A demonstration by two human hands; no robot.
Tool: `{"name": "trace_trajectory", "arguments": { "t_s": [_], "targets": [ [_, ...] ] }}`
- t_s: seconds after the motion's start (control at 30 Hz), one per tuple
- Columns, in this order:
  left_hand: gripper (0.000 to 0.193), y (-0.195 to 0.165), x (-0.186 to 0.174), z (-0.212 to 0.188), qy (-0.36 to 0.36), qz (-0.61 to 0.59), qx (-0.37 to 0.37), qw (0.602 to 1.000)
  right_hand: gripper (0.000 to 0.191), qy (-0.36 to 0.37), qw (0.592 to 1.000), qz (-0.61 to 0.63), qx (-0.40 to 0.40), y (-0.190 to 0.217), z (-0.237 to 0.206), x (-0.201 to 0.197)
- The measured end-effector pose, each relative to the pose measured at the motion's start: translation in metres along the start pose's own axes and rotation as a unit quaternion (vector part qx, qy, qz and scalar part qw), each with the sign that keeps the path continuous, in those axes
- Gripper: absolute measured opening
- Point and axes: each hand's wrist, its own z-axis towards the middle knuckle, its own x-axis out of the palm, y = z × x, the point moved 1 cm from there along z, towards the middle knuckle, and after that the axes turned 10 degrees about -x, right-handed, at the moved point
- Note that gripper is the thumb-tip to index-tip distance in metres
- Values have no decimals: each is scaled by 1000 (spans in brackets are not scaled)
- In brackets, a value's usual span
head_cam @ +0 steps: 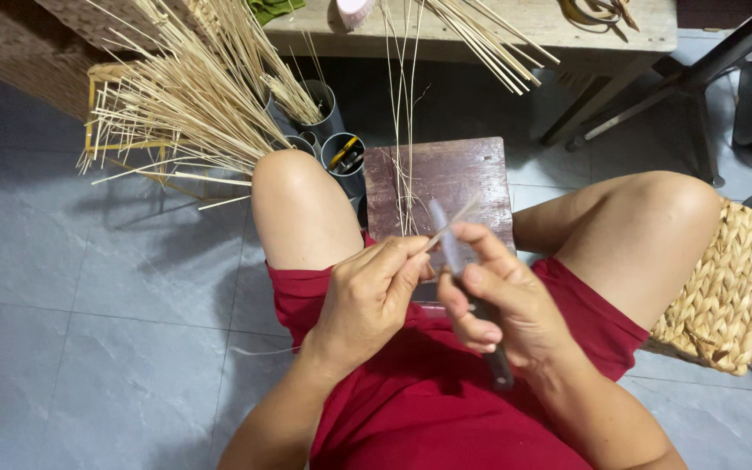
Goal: The person sits on the floor and uses a small knife to shave and split thin bamboo strips, drawing the blade along the strip to thin it, then bends and separates the split pieces and sets finished strips aside while reaching for new material from the bundle.
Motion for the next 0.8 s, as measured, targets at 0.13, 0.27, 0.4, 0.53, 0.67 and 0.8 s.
{"name": "trace_trajectory", "arguments": {
  "t_s": [0.13,0.27,0.4,0.53,0.67,0.8],
  "targets": [
    [15,0,-1,-3,29,-17,-17,999,43,-4,999,-23,-40,16,-2,-4],
    [13,2,6,-2,-2,10,-12,1000,42,22,999,-4,-37,12,-1,-4],
    [14,4,7,-4,-21,27,-5,999,43,4,1000,-15,4,-1,0,-6],
    [13,7,5,-5,-22,45,-5,999,45,-8,1000,-14,25,-7,4,-9],
    [11,4,4,-2,-20,69,-23,997,44,0,998,16,61,-15,7,-10],
    [11,-7,-9,8,18,103,-18,994,42,0,998,9,55,-15,11,-10]
  ]
}}
